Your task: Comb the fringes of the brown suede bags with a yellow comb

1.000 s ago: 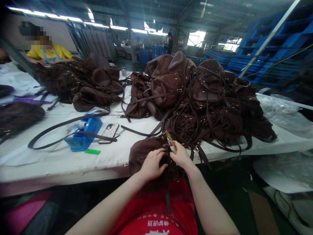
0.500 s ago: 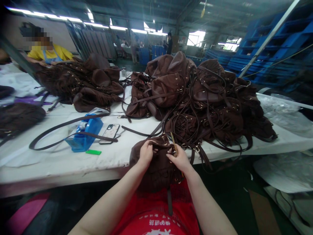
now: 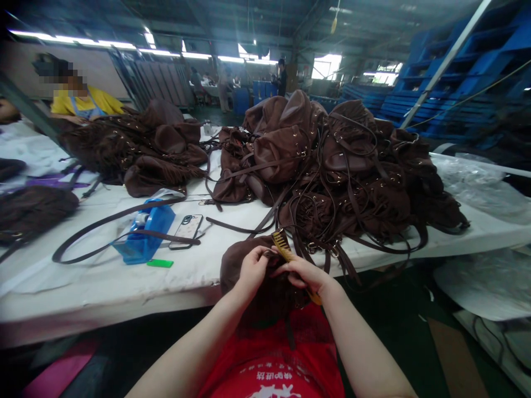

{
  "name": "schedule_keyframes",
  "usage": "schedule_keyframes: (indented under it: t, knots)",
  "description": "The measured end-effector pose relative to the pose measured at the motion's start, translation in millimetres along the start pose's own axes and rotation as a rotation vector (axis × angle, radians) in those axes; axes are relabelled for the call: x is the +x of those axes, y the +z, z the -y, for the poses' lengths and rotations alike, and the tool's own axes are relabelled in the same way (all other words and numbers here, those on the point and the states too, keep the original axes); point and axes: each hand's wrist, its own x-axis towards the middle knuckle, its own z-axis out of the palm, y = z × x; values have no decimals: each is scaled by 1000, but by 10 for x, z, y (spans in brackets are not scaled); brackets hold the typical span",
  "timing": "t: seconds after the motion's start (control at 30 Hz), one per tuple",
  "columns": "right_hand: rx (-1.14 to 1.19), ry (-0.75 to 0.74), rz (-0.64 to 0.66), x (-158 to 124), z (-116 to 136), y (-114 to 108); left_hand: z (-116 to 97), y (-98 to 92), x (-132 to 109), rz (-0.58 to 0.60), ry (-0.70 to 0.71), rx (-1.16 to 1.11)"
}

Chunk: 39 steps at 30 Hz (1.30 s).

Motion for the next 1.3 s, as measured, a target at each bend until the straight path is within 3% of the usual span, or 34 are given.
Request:
schedule_keyframes:
  t: [0.13, 0.23, 0.33, 0.43, 0.67, 0.83, 1.1, 1.2, 1.3]
  knots:
    - [307, 53, 63, 219, -214, 64, -141, -53, -280, 84, 322, 371]
    - [366, 31, 85, 311, -233, 99, -201, -145, -488, 181, 409, 468]
    - [435, -33, 121, 347, -133, 110, -216, -236, -647, 212, 387, 455]
    - [456, -125, 140, 380, -10, 94, -206, -322, -707, 167, 347, 415]
    - [467, -159, 202, 445, 25, 67, -77, -603, -409, -191, 246, 321]
    - [442, -93, 186, 434, -80, 120, -5, -606, -281, -119, 185, 423]
    - [465, -30, 254, 453, -40, 139, -57, -405, -452, 12, 281, 561]
    - [539, -2, 306, 450, 4, 77, -41, -438, -384, 28, 106, 387]
    - [603, 27, 365, 438, 35, 28, -24, -482, -204, 134, -373, 10]
